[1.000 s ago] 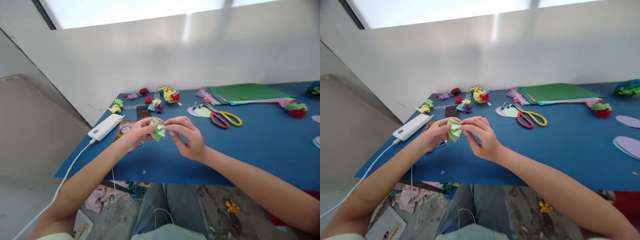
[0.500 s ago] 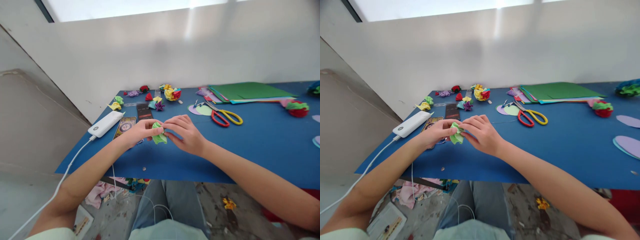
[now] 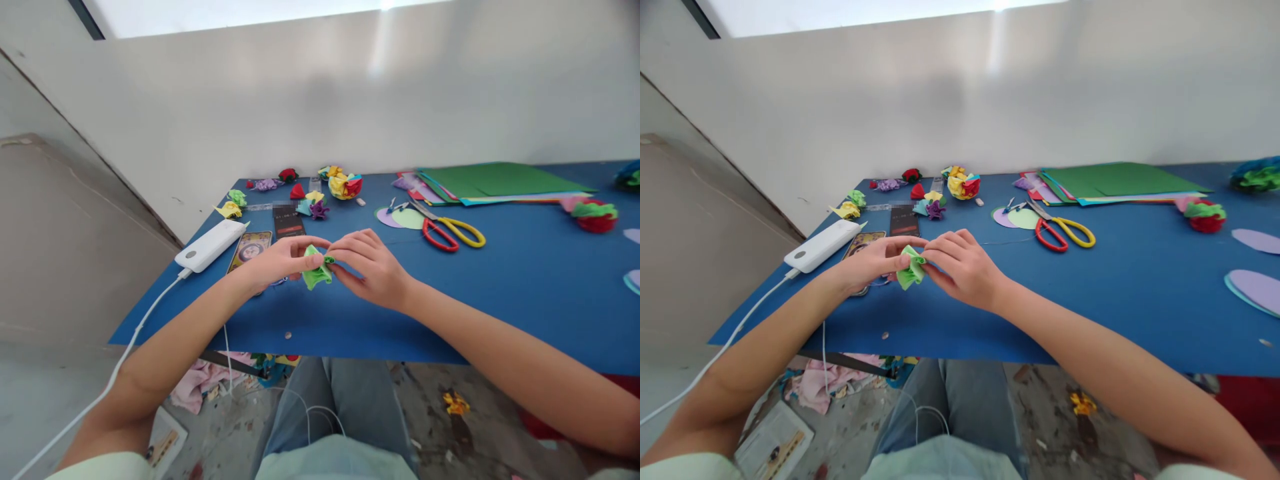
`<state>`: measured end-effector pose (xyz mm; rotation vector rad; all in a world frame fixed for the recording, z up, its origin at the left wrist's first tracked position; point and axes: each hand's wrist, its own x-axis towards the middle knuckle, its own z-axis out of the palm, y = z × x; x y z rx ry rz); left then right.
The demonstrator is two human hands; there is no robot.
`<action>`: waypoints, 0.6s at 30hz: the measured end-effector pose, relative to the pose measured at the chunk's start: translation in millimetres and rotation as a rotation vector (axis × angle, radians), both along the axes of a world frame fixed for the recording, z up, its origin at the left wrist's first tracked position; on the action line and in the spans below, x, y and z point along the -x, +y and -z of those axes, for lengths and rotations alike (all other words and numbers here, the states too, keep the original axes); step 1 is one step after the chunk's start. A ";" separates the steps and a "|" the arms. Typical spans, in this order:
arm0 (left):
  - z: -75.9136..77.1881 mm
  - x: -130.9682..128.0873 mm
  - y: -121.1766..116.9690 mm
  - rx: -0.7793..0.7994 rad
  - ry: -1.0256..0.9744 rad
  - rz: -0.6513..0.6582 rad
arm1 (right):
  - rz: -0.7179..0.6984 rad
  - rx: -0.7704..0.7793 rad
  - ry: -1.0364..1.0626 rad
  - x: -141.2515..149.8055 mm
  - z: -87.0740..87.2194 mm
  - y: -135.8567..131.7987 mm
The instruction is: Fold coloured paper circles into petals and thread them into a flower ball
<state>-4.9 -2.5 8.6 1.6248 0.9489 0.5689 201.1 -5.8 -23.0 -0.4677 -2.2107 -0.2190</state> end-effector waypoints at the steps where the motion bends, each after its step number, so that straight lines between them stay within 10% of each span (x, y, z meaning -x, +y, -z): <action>1: 0.2 -0.7 -0.6 -0.013 0.004 0.008 | 0.008 -0.009 0.002 0.0 0.1 0.1; 4: -0.2 -4.3 -3.9 -0.163 0.032 -0.004 | 0.039 -0.017 -0.014 0.3 0.2 -0.2; 11: 2.3 -11.4 -14.4 -1.066 0.253 -0.085 | 0.113 -0.017 -0.151 3.0 -0.2 -1.9; 18: 1.6 -8.9 -12.9 -1.183 0.268 0.038 | 0.141 0.036 -0.164 4.5 -1.8 -5.1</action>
